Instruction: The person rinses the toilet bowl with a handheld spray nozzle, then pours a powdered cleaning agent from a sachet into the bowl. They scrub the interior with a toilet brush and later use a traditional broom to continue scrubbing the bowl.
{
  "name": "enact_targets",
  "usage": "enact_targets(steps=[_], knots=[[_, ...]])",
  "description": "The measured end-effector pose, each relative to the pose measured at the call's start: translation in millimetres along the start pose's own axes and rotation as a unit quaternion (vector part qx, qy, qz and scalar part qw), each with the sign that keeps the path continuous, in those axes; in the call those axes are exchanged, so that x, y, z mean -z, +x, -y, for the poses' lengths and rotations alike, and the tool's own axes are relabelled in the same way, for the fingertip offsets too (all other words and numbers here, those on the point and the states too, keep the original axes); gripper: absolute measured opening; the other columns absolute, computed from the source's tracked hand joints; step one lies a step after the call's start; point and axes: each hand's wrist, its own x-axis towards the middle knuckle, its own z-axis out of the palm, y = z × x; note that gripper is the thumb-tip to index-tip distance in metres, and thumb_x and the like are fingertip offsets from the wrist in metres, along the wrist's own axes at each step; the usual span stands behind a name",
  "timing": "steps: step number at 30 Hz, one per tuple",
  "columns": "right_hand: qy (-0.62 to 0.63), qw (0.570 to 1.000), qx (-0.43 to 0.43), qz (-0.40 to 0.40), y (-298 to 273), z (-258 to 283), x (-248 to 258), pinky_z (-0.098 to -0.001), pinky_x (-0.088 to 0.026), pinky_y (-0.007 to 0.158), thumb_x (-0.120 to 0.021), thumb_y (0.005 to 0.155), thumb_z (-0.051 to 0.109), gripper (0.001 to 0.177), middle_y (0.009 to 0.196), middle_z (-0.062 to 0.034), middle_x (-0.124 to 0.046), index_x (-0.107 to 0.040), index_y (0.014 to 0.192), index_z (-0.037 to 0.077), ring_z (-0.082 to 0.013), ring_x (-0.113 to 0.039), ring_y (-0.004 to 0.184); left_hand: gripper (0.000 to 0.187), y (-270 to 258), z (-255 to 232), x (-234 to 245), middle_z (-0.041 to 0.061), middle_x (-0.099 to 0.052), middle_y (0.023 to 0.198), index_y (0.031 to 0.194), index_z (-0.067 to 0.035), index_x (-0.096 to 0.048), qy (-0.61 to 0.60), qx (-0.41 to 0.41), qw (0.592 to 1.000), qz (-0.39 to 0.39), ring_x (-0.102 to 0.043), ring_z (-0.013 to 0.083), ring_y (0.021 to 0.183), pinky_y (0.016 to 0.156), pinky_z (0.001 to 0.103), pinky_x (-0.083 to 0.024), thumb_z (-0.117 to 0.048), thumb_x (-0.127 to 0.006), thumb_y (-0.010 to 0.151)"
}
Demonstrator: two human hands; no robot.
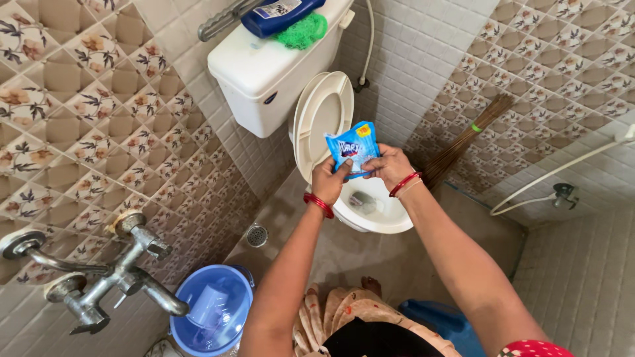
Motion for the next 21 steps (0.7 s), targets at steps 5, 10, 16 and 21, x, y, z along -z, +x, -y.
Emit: enact_targets(steps=[5,10,16,21], knots=[[0.036,0.997,-0.036,-0.053,9,-7,-4,-0.0438,-0.059,0.068,-0.058,0.08,-0.01,0.027,0.091,-0.0153,-0.071,-0.065,0.104,-0.001,-0.0283,-0.069,0.074,0.015,-3,-2,4,0.007,-0.073,0.078,0.095,0.001,-0.074,0.134,-0.08,0.985,0.071,-0.058,0.0079,0.07,0.065,0.028,-0.05,-0.014,-0.077,0.094],[0.046,0.997,-0.038,0.046,-12,4,-19,-0.0415,-0.06,0.076,-0.06,0.083,-0.008,0.027,0.098,-0.0127,-0.073,-0.065,0.108,0.001,-0.0246,-0.071,0.084,0.025,7,4,2,0.004,-0.074,0.091,0.107,0.0,-0.072,-0.018,-0.085,0.996,-0.023,-0.063,0.0068,0.079,0.073,0.026,-0.053,0.003,-0.066,0.084],[0.08,0.995,-0.06,0.007,-24,24,-41,-0.0393,-0.057,0.078,-0.063,0.098,0.015,0.018,0.107,-0.0051,-0.07,-0.065,0.115,0.009,-0.0168,-0.068,0.09,0.025,19,24,2,0.006,-0.075,0.092,0.103,0.003,-0.075,-0.269,0.051,0.962,0.01,-0.066,0.0136,0.079,0.075,0.03,-0.056,0.01,-0.06,0.083],[0.156,0.988,0.005,0.012,-14,10,-40,-0.0353,-0.06,0.089,-0.062,0.095,0.005,0.017,0.106,-0.0102,-0.075,-0.067,0.111,-0.001,-0.0188,-0.072,0.094,0.026,23,32,-2,0.004,-0.076,0.095,0.105,0.001,-0.074,-0.295,0.026,0.955,-0.016,-0.068,0.0117,0.082,0.079,0.027,-0.055,0.009,-0.061,0.084]])
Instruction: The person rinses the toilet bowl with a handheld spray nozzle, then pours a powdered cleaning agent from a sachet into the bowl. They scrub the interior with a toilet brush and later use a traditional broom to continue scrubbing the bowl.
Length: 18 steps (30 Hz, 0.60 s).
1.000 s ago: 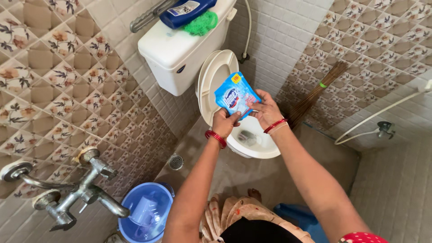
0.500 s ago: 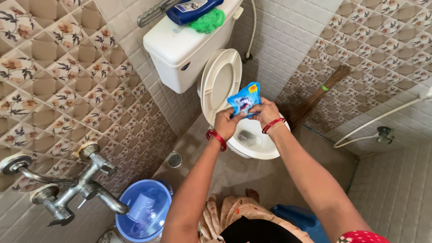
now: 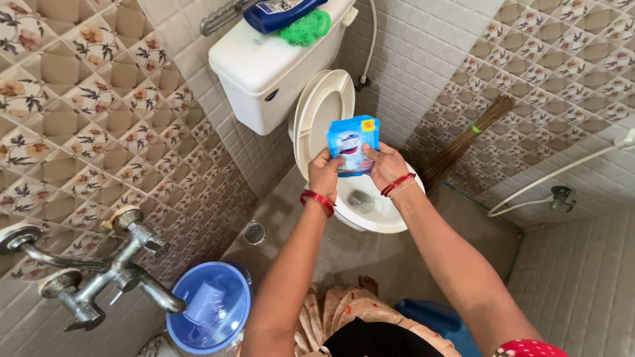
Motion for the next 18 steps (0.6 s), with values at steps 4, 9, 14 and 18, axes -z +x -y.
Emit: enact_targets(steps=[4,9,14,18], knots=[[-0.067,0.996,0.061,0.026,16,-11,25,-0.033,-0.055,0.078,-0.067,0.096,-0.002,0.013,0.099,-0.0085,-0.075,-0.07,0.108,-0.001,-0.0164,-0.068,0.083,0.023,3,3,-9,0.004,-0.075,0.093,0.105,0.001,-0.075,0.156,-0.025,0.987,-0.02,-0.065,0.0102,0.079,0.075,0.027,-0.053,0.008,-0.067,0.084],[-0.105,0.986,0.125,-0.044,24,-16,39,-0.0318,-0.054,0.078,-0.069,0.097,-0.006,0.009,0.098,-0.0081,-0.073,-0.071,0.106,-0.003,-0.0142,-0.066,0.083,0.012,-9,16,-28,0.004,-0.072,0.086,0.099,0.002,-0.075,0.195,-0.012,0.979,-0.049,-0.061,0.011,0.074,0.072,0.029,-0.051,0.001,-0.074,0.087],[-0.043,0.997,0.058,-0.017,9,-7,28,-0.0318,-0.057,0.084,-0.065,0.093,-0.003,0.015,0.099,-0.0072,-0.076,-0.071,0.106,0.0,-0.0151,-0.07,0.087,0.008,-7,11,-24,0.003,-0.073,0.086,0.097,0.001,-0.075,0.166,-0.082,0.979,-0.082,-0.062,0.0094,0.076,0.073,0.029,-0.052,-0.001,-0.071,0.09],[-0.037,0.99,0.079,-0.111,-1,7,24,-0.0423,-0.053,0.089,-0.072,0.092,0.004,0.031,0.11,-0.0065,-0.07,-0.063,0.121,0.008,-0.0202,-0.067,0.1,0.012,0,16,-26,0.002,-0.073,0.096,0.106,-0.001,-0.073,0.046,-0.033,0.997,-0.06,-0.062,0.0095,0.084,0.08,0.028,-0.051,-0.002,-0.069,0.094]])
